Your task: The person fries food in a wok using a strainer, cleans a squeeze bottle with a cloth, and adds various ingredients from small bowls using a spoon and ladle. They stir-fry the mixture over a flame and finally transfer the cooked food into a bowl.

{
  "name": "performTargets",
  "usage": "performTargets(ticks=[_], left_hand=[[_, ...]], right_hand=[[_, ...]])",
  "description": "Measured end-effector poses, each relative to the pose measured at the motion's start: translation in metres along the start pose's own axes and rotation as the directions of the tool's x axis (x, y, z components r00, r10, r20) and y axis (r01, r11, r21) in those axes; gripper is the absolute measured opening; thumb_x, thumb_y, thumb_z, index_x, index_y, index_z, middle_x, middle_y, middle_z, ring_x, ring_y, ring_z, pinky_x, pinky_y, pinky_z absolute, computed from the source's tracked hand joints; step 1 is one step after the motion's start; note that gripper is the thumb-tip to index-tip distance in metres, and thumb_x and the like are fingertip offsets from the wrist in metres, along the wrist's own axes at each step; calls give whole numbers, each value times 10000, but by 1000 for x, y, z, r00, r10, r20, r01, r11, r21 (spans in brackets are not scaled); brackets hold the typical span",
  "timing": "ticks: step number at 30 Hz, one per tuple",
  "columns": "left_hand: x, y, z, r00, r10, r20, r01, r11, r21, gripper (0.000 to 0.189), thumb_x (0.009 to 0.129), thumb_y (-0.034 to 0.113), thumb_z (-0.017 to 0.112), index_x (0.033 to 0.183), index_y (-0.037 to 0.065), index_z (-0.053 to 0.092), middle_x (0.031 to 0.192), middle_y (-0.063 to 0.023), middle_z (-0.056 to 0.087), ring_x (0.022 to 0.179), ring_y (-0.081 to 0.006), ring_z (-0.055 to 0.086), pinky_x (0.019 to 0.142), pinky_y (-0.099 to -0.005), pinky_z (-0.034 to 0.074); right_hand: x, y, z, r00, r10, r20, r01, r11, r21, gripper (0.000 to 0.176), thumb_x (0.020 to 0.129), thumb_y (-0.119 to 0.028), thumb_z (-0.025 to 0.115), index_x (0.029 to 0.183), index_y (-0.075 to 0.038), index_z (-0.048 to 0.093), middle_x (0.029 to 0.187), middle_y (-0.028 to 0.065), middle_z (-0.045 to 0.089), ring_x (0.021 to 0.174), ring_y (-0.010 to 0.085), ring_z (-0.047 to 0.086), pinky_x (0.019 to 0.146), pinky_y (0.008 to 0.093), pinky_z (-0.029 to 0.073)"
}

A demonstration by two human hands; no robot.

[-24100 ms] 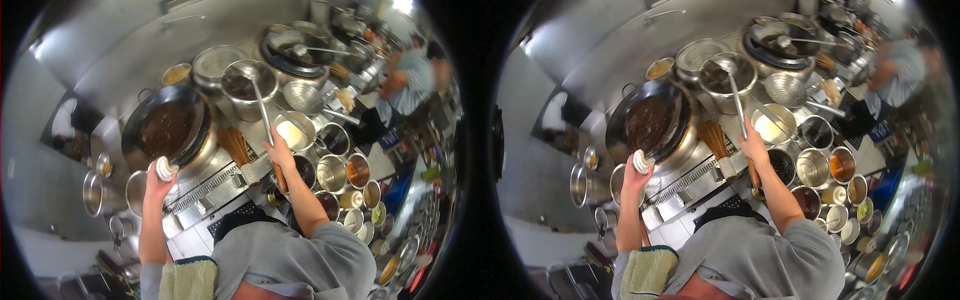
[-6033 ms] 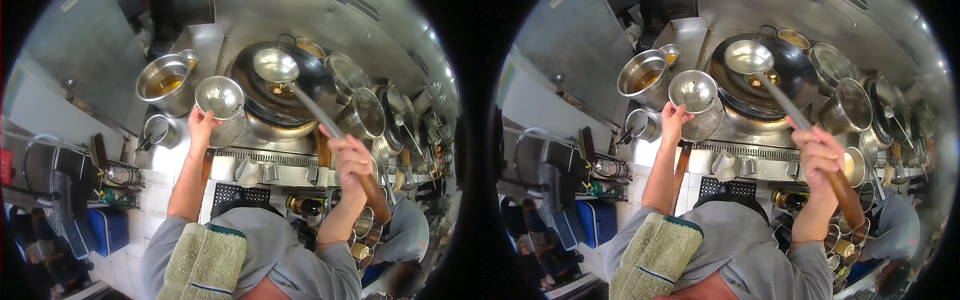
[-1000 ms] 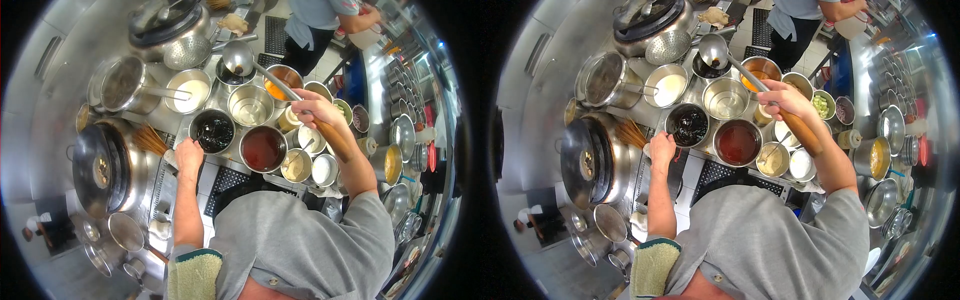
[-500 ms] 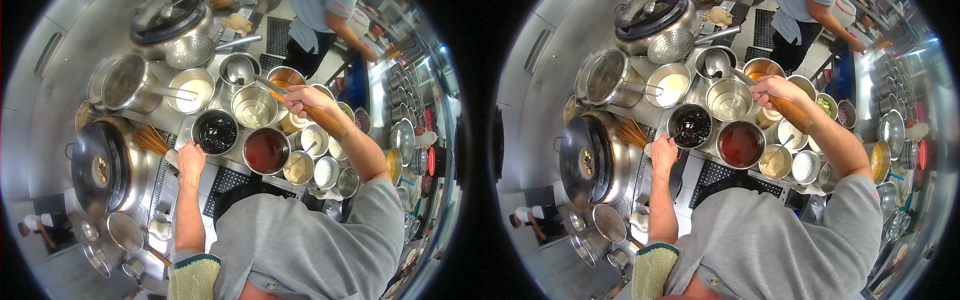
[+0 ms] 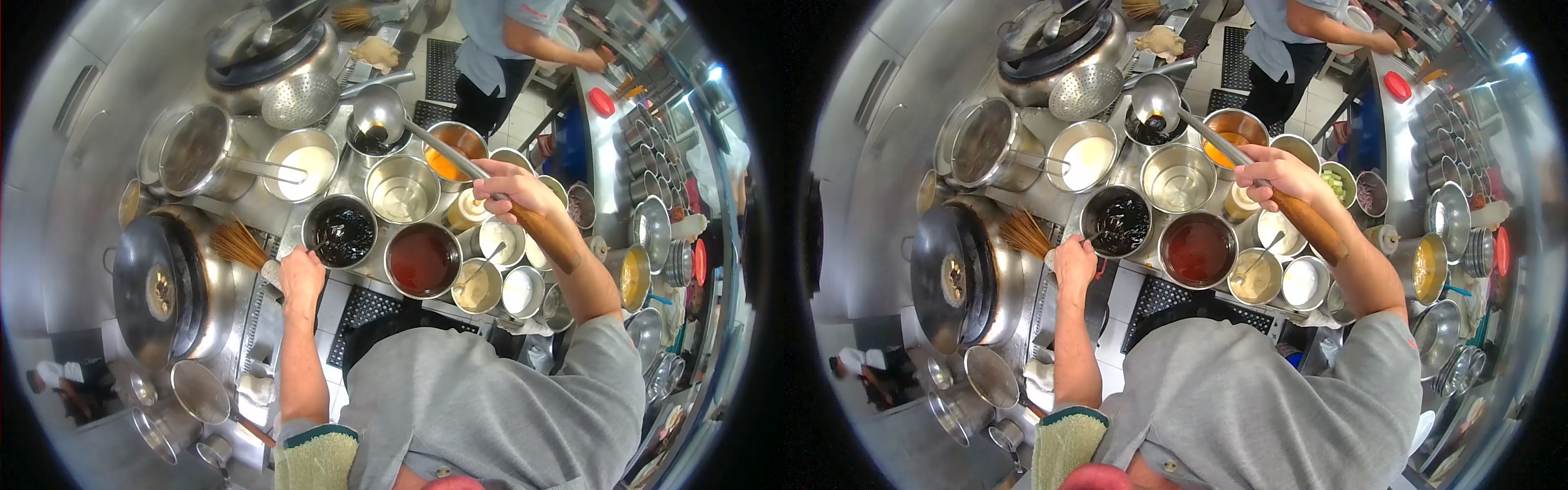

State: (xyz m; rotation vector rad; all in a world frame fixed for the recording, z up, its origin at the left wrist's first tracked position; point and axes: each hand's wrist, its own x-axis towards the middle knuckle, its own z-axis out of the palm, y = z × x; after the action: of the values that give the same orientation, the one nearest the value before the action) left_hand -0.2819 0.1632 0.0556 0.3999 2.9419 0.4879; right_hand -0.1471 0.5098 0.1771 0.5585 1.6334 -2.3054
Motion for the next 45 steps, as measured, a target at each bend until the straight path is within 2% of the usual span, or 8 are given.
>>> performTargets(ticks=[9,16,17,20,24,31,40,45], left_hand=[[-5,-3,2,999,38,1,-38,999,19,213,846,154,569,877,-41,648,802,-274,649,806,-427,640,743,-487,498],[0,-13,8,998,25,66,-26,1000,5,301,854,228,593,920,-59,653,869,-276,654,877,-425,634,794,-477,488],[3,-20,15,998,52,44,-50,998,-45,320,866,262,583,864,-52,650,853,-275,646,866,-433,623,776,-481,480],[8,-30,28,992,115,48,-105,979,-175,345,880,282,560,809,-48,631,818,-284,623,833,-446,607,749,-488,467],[12,-27,31,983,142,116,-118,974,-193,336,900,250,512,832,-52,642,859,-299,620,874,-456,600,778,-497,469],[14,-23,28,966,221,138,-194,963,-186,307,878,235,533,841,-42,659,873,-277,644,869,-435,622,795,-486,486],[30,-33,24,952,226,205,-179,958,-225,322,861,246,547,897,-47,674,905,-297,645,906,-432,628,836,-480,491],[36,-39,32,952,204,227,-146,958,-246,319,856,241,538,887,-41,683,924,-307,640,923,-428,626,843,-478,489]], right_hand=[[-19,0,-4,999,-47,-20,49,993,109,400,910,-31,505,1297,-4,406,784,13,450,465,2,378,333,146,298],[-24,19,-9,999,-42,-29,50,908,415,276,947,-58,464,1217,-5,436,785,6,433,461,-14,391,316,137,319],[-21,28,-12,994,-88,67,42,862,505,284,957,-49,440,1234,9,412,780,8,405,457,-10,388,314,139,337],[-26,47,-3,985,-151,84,63,766,640,221,945,-38,468,1162,-12,435,773,15,416,460,-8,379,304,143,317],[-26,69,26,973,-224,-57,223,849,478,308,935,-71,495,1226,-1,421,793,17,427,469,-9,371,315,139,289],[-8,82,60,941,-254,-224,302,929,214,326,930,-60,504,1245,-4,441,774,3,428,485,-2,368,345,140,276],[-4,89,80,945,-263,-197,316,892,324,311,931,-63,507,1228,-5,437,798,23,456,501,17,398,354,159,305],[-9,99,75,947,-320,-36,263,703,660,104,969,-61,440,1049,1,416,798,30,424,497,25,405,345,165,337]])
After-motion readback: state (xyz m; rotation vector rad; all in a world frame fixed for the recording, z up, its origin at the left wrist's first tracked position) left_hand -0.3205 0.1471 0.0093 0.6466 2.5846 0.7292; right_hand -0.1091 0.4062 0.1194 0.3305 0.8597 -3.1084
